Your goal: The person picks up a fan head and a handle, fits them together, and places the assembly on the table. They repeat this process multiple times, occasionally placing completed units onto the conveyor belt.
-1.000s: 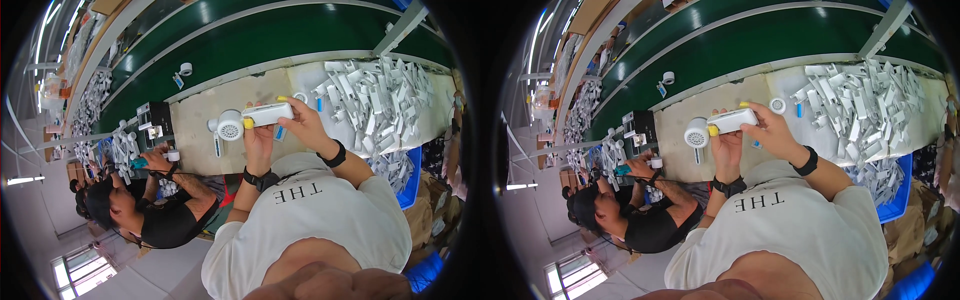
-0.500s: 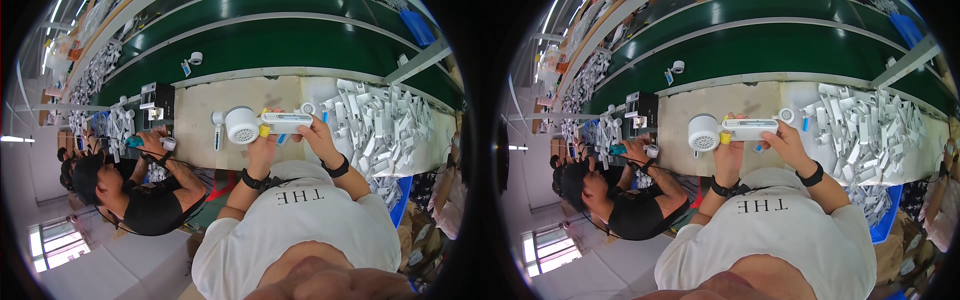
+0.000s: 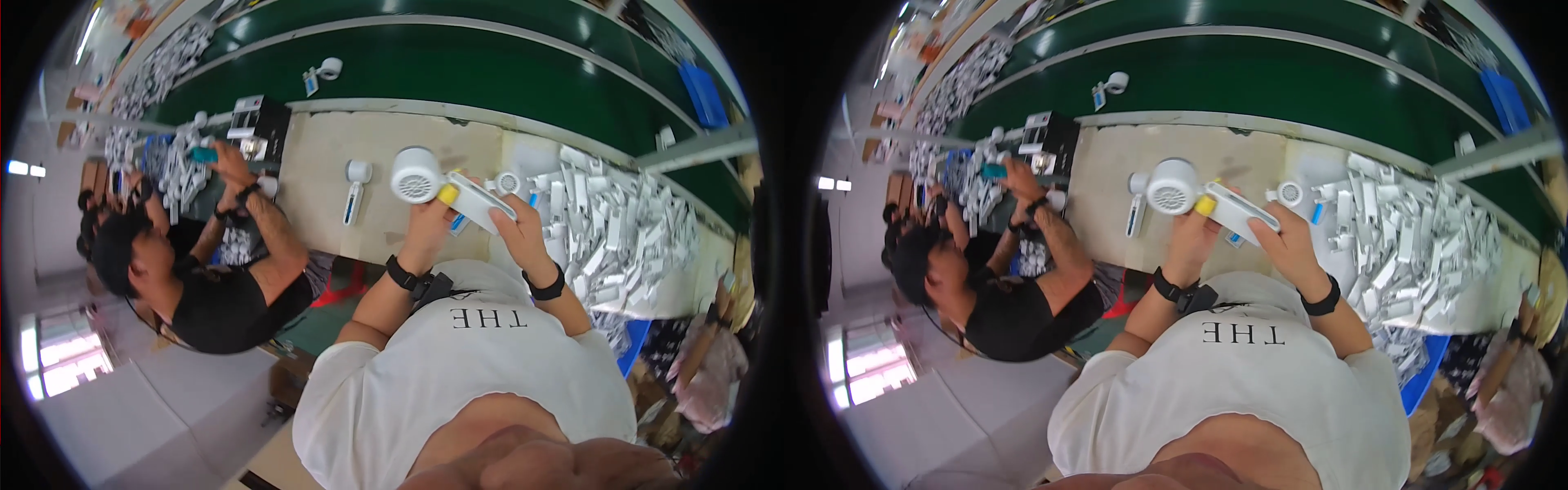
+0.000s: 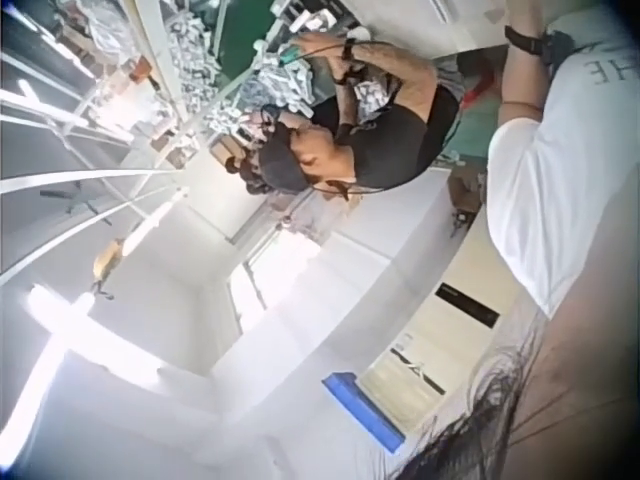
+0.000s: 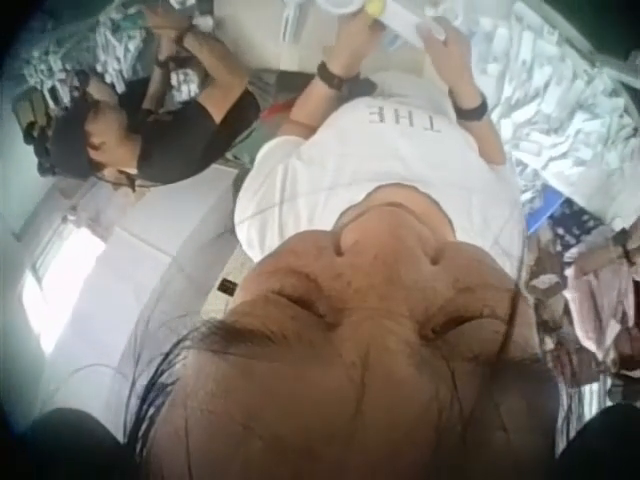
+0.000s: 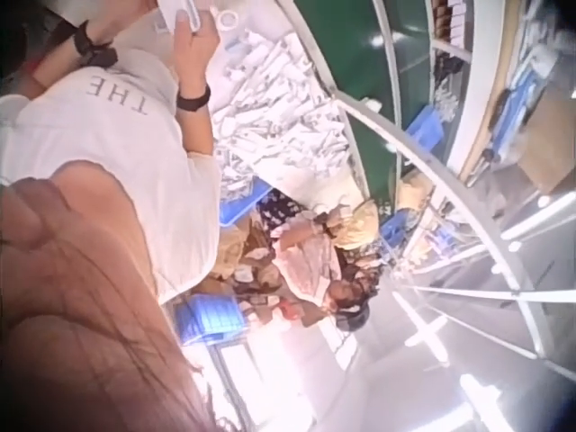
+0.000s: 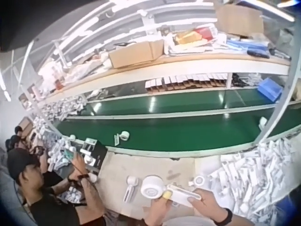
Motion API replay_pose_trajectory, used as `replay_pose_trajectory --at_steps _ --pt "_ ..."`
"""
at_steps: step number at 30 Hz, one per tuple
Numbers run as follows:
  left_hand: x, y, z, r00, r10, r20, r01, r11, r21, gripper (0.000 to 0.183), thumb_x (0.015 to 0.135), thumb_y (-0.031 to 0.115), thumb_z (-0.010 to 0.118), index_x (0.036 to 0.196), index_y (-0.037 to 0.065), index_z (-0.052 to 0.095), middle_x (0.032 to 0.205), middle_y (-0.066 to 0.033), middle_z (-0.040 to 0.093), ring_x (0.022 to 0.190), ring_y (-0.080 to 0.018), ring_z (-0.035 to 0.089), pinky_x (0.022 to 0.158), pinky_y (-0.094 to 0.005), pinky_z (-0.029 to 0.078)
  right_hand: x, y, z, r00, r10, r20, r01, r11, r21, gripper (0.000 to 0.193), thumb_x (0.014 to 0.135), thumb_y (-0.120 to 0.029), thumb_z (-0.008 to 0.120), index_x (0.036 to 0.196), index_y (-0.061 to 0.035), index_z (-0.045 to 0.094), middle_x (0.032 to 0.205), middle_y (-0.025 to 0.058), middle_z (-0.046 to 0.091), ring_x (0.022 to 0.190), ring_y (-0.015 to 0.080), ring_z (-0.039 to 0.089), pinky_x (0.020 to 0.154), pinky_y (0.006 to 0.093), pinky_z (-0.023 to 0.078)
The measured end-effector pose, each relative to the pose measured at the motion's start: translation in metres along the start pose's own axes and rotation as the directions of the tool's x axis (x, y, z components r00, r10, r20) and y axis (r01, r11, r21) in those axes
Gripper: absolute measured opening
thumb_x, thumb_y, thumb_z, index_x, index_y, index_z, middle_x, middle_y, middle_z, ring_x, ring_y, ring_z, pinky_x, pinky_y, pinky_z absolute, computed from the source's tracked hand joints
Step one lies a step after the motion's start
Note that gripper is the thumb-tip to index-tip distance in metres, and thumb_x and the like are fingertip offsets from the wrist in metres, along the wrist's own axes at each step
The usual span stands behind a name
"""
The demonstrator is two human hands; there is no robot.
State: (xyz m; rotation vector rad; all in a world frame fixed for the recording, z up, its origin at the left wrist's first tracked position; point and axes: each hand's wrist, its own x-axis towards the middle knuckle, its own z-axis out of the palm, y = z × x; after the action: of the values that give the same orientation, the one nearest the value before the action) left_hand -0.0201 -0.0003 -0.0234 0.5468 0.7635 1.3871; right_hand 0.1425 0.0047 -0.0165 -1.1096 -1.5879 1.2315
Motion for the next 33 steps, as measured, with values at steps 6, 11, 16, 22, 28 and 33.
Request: replay_pose_trajectory --at_steps 6,11,16,22,28,33 --pt "0.013 -0.013 -0.018 0.995 -0.097 -0.020 0.096 0.995 -0.030 0.028 0.087 0.012 0.051 0.112 0.000 0.051 0.101 -0.0104 0.059 0.096 -0.0218 0.059 0.081 -0.0343 0.049 -0.005 0.051 0.013 0.987 0.148 -0.070 -0.142 0.987 0.080 0.033 0.084 -0.029 0.056 0.068 -0.0004 0.054 0.055 0.0036 0.048 0.054 0.0092 0.043 0.051 0.0231 0.036" --pt "0.027 -0.027 -0.090 0.966 -0.197 -0.168 0.236 0.937 0.259 0.025 0.084 0.014 0.055 0.105 0.002 0.055 0.094 -0.0091 0.062 0.085 -0.0216 0.061 0.075 -0.0322 0.050 -0.002 0.075 0.030 0.865 0.302 0.400 -0.180 0.932 -0.314 0.030 0.081 -0.027 0.059 0.092 0.0015 0.055 0.065 0.0071 0.054 0.059 0.0143 0.050 0.054 0.0270 0.040" --pt "0.032 -0.020 -0.186 0.981 0.141 -0.134 0.160 -0.197 0.967 0.017 0.072 0.012 0.056 0.085 0.001 0.058 0.081 -0.0208 0.060 0.077 -0.0337 0.059 0.065 -0.0413 0.049 -0.002 0.084 0.023 0.763 0.366 0.533 -0.222 0.922 -0.316 0.040 0.079 -0.024 0.060 0.109 0.0011 0.050 0.069 0.0084 0.056 0.063 0.0193 0.054 0.058 0.0293 0.043" --pt "0.046 0.001 -0.199 0.959 -0.033 -0.281 0.236 -0.456 0.858 0.017 0.071 0.018 0.058 0.080 0.004 0.059 0.076 -0.0153 0.062 0.076 -0.0307 0.060 0.063 -0.0409 0.048 0.015 0.093 0.009 0.783 0.427 0.452 -0.228 0.873 -0.431 0.040 0.079 -0.021 0.061 0.112 -0.0004 0.050 0.070 0.0089 0.058 0.064 0.0194 0.057 0.059 0.0290 0.044" --pt "0.185 0.071 -0.213 0.974 0.156 0.166 -0.078 -0.456 0.886 0.013 0.073 0.012 0.052 0.084 0.007 0.057 0.083 -0.0097 0.061 0.082 -0.0271 0.059 0.064 -0.0397 0.047 0.023 0.095 0.002 0.802 0.477 0.359 -0.309 0.846 -0.433 0.037 0.079 -0.020 0.062 0.109 -0.0006 0.052 0.071 0.0104 0.059 0.065 0.0192 0.058 0.059 0.0292 0.046" --pt "0.327 0.110 -0.278 0.882 0.342 0.325 0.078 -0.786 0.614 0.036 0.082 0.013 0.044 0.118 0.014 0.048 0.125 -0.0107 0.041 0.120 -0.0327 0.033 0.086 -0.0502 0.035 0.043 0.086 0.004 0.806 0.522 0.279 -0.345 0.797 -0.495 0.035 0.079 -0.019 0.062 0.108 -0.0020 0.053 0.072 0.0108 0.061 0.066 0.0205 0.060 0.061 0.0290 0.047"
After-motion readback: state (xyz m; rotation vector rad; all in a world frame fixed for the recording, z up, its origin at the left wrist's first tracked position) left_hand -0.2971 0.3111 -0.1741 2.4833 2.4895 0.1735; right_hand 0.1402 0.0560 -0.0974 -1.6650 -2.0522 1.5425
